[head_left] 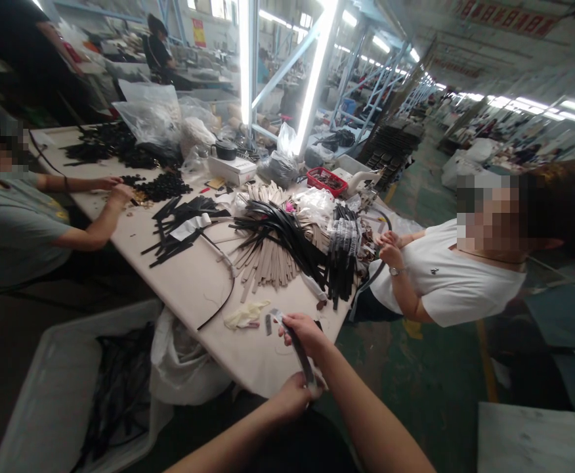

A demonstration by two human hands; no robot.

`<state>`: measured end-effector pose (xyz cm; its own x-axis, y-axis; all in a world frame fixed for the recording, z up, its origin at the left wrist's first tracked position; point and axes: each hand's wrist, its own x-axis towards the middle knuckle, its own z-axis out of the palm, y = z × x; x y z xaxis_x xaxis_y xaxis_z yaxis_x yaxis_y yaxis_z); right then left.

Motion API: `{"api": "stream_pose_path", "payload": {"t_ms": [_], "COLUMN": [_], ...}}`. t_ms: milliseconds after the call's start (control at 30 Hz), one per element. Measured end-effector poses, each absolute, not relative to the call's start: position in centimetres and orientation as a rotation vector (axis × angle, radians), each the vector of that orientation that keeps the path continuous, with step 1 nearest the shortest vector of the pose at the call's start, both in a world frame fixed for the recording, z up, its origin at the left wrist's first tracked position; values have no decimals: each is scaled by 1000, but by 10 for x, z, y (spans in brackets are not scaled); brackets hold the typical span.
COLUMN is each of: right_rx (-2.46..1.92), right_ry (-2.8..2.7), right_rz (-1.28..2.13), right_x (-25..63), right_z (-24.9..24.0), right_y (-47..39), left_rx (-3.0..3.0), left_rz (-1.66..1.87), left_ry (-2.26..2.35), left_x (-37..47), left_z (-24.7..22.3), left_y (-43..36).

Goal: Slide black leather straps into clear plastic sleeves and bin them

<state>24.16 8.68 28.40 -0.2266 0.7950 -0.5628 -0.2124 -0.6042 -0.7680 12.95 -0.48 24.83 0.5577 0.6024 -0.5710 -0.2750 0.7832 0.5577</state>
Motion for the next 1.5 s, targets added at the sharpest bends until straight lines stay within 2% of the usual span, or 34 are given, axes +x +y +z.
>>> {"api": "stream_pose_path", "payload": {"t_ms": [67,233,433,533,700,867,1033,1167,1333,1500], "right_rx": [-1315,-1265,-1367,-1375,-1431,-1257,-1280,-1341,-1155,-1134], "right_ry": [-807,-1004,-1128,-1131,-1159,-1240,-1406,-1726,-1742,-1748], "right_rz": [1800,1690,1581,1574,1569,1717,1303,1055,1035,912], "right_x": [233,226,206,201,200,216,218,203,199,206], "right_z": [292,304,285,275,274,306,368,390,391,414], "right_y": [88,57,38,38,38,70,162,207,212,223], "left_rx": [412,176,256,403,494,463,761,884,1000,1282], "left_rz": [528,884,1354,1476,1400,1315,1221,1165,1248,1196], "left_ry": [736,589,723,727,773,835,873,866,865,1050], "left_x": [105,49,45,52,69,77,78,80,73,69], "left_z": [249,285,331,336,330,329,330,330,327,284], "left_y": [19,132,218,217,178,149,143,147,163,167]}}
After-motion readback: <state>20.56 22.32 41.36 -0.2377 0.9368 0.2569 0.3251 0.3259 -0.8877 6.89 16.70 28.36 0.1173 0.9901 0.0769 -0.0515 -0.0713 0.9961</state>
